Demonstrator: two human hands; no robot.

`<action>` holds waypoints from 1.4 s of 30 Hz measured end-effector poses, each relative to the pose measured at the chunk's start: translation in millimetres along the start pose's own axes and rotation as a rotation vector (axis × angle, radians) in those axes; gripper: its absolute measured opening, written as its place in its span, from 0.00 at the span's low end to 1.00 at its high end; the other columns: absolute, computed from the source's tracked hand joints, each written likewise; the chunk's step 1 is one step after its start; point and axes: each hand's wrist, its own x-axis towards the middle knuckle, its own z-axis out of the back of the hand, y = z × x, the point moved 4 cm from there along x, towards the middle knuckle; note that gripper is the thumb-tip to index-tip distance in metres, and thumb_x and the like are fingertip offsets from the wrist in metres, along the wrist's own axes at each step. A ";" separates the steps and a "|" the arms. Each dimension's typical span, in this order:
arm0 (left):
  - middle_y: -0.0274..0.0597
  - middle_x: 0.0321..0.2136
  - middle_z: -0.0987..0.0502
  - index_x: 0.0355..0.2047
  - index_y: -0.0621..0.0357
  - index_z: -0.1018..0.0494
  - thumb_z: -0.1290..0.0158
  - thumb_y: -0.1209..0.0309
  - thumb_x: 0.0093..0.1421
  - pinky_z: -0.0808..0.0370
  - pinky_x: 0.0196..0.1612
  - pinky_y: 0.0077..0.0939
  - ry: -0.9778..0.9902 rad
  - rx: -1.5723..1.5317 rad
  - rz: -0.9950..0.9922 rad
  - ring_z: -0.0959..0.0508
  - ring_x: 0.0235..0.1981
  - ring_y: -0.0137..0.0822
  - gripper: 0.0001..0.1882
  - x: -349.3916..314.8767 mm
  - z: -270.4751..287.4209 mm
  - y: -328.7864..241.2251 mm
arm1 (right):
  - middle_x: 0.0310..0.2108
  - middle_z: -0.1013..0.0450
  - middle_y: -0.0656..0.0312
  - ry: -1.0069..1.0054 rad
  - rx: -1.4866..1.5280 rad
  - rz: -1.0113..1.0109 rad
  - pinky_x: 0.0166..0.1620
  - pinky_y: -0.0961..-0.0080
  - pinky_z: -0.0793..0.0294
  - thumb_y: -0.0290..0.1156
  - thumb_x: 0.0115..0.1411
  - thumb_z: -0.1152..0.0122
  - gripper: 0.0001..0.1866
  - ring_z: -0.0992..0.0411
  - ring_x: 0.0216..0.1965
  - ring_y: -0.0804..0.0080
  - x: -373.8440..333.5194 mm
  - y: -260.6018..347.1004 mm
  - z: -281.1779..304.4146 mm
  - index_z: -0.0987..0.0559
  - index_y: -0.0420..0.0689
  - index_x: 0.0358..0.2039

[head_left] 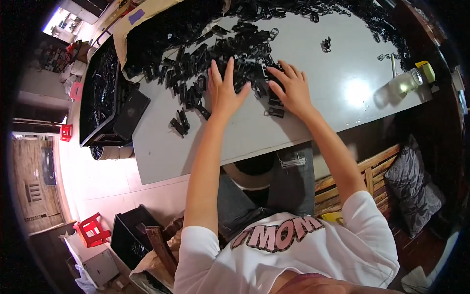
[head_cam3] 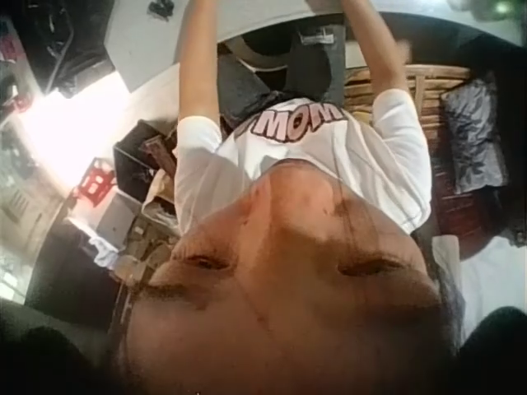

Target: Assembling small black plastic hardware components by hand at a workbench.

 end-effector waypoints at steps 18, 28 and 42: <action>0.49 0.64 0.52 0.59 0.37 0.39 0.46 0.49 0.52 0.54 0.57 0.68 0.256 0.066 -0.457 0.53 0.65 0.54 0.34 -78.8 5.3 -105.6 | 0.49 0.29 0.56 0.041 0.155 -0.183 0.53 0.73 0.36 0.43 0.65 0.57 0.21 0.31 0.48 0.67 75.3 -213.0 11.5 0.28 0.46 0.53; 0.50 0.62 0.46 0.55 0.42 0.34 0.45 0.60 0.54 0.51 0.59 0.62 0.057 0.266 -0.218 0.48 0.63 0.50 0.26 -63.7 24.7 -40.8 | 0.55 0.34 0.56 0.035 0.201 0.228 0.61 0.58 0.46 0.35 0.62 0.51 0.16 0.42 0.59 0.52 41.1 16.6 0.0 0.27 0.48 0.50; 0.50 0.61 0.44 0.54 0.43 0.33 0.47 0.57 0.56 0.49 0.60 0.57 0.117 0.215 -0.187 0.46 0.62 0.53 0.25 -39.9 3.6 -29.0 | 0.56 0.35 0.68 0.327 -0.327 0.213 0.52 0.41 0.42 0.59 0.56 0.49 0.22 0.40 0.58 0.60 135.5 10.8 -68.9 0.24 0.66 0.48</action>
